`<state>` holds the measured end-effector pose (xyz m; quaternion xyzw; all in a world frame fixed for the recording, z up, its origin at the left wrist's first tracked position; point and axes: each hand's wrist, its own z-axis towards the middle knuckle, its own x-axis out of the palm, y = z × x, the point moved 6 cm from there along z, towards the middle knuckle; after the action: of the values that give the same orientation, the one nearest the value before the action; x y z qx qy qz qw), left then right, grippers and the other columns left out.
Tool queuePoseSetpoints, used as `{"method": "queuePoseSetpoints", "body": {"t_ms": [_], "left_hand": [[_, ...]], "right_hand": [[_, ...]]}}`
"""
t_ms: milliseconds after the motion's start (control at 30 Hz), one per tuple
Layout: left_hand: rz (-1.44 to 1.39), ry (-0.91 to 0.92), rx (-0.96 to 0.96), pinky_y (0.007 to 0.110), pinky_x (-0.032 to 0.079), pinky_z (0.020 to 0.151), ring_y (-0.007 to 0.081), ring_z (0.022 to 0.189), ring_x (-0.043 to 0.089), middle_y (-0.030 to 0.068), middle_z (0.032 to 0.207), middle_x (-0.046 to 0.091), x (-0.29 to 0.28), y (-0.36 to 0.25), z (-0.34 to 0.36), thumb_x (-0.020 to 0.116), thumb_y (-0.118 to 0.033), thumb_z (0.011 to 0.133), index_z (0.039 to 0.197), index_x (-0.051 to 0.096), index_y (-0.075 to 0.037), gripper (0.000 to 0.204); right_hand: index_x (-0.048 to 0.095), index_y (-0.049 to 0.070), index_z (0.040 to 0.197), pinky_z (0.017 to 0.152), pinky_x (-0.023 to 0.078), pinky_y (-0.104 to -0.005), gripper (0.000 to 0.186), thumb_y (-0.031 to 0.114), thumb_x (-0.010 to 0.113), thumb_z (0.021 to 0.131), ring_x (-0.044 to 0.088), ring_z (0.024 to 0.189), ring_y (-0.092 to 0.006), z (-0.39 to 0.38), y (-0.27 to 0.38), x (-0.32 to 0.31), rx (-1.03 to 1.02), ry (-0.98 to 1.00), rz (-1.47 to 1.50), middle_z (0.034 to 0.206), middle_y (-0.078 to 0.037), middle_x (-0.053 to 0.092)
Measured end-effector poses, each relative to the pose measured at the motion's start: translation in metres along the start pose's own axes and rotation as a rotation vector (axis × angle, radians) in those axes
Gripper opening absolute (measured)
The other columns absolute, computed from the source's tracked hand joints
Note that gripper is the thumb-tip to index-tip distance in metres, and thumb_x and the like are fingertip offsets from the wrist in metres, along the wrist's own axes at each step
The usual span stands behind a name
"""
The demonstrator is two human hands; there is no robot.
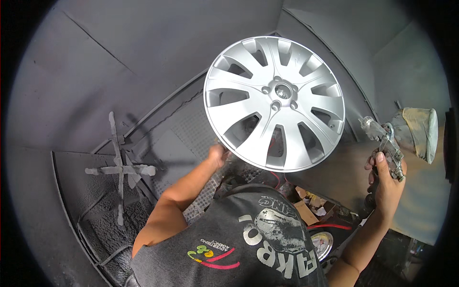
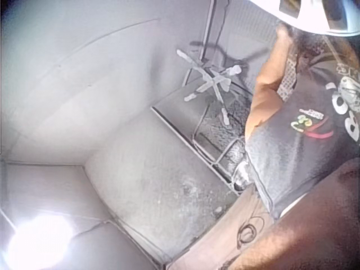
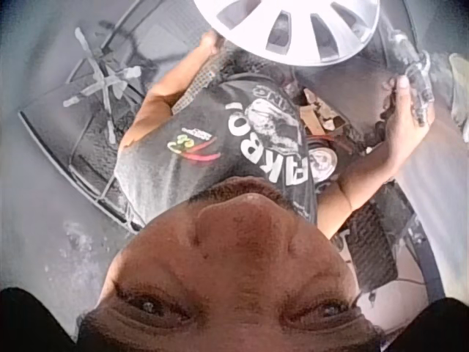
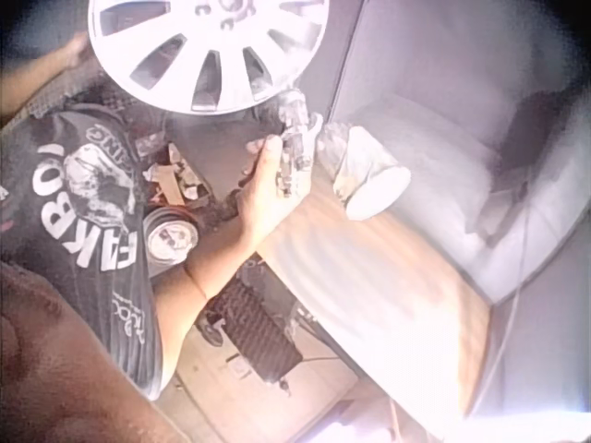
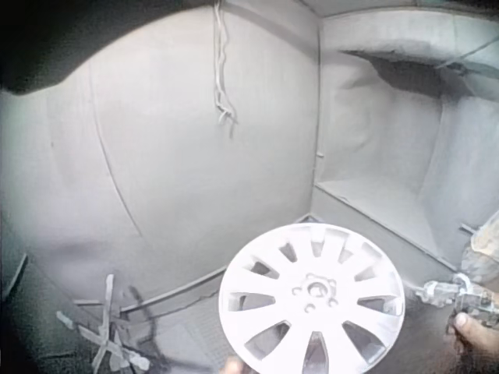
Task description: The recorder prepares and spray-paints a car wheel rim.
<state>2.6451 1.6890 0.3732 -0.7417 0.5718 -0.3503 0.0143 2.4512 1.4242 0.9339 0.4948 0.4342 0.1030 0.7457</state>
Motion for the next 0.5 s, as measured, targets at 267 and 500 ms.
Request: {"method": "queuePoseSetpoints", "body": {"t_ms": [267,500], "left_hand": [[0.170,0.156,-0.122,0.040,0.051,0.089,0.0208,0.098,0.061,0.0046,0.111,0.066,0.048,0.014,-0.022,0.042,-0.023,0.106,0.117,0.062,-0.012,0.026],[0.200,0.253,-0.237,0.038,0.048,0.088,0.0192,0.097,0.060,0.0013,0.111,0.066,0.078,0.078,-0.022,0.047,-0.028,0.105,0.117,0.063,-0.017,0.024]], "right_hand": [[0.063,0.002,0.094,0.046,0.037,-0.0218,0.026,0.027,0.069,0.095,0.050,0.053,-0.0069,0.002,0.022,0.033,0.003,-0.029,-0.061,0.073,-0.004,0.062],[0.061,-0.009,0.129,0.064,0.047,-0.0242,0.070,0.033,0.082,0.077,0.059,0.066,-0.0120,-0.001,0.065,0.088,0.148,0.331,0.240,0.077,-0.005,0.064]]}}
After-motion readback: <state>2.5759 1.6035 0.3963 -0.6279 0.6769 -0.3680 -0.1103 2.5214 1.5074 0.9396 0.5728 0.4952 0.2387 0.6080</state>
